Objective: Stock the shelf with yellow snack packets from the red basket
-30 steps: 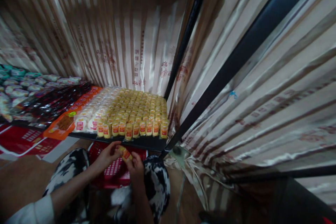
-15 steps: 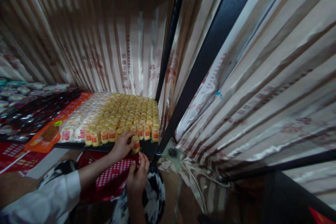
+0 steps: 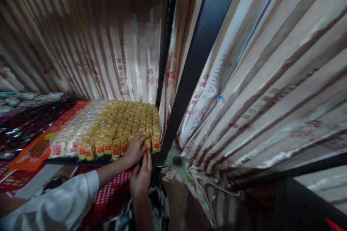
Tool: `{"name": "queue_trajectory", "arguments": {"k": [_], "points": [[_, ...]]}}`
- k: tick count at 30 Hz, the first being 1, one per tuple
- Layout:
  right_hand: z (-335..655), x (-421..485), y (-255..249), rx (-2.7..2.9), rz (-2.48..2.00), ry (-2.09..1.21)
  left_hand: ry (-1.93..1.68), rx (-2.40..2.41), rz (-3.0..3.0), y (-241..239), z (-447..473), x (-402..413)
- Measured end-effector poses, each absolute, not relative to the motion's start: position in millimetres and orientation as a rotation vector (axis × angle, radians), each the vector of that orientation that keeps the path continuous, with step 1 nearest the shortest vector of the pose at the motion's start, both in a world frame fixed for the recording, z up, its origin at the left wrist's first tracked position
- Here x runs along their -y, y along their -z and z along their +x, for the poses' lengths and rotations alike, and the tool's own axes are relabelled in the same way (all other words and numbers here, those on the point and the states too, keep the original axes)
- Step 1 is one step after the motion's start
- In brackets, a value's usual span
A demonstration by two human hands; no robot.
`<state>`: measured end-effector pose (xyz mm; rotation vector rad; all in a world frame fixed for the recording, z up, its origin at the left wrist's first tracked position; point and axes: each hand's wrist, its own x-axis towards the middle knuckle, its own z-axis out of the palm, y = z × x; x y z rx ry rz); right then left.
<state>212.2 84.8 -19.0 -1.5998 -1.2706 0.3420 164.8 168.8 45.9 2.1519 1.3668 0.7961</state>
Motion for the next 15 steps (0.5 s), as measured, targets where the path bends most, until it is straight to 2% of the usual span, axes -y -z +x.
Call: {"name": "queue_trajectory", "arguments": {"k": [8, 15], "points": [[218, -97, 30, 1.356, -1.61, -0.128, -0.883, -1.552, 2.331, -51, 165, -167], [218, -95, 37, 1.392, -1.605, -0.029, -0.733, -1.578, 2.524, -66, 164, -171]]}}
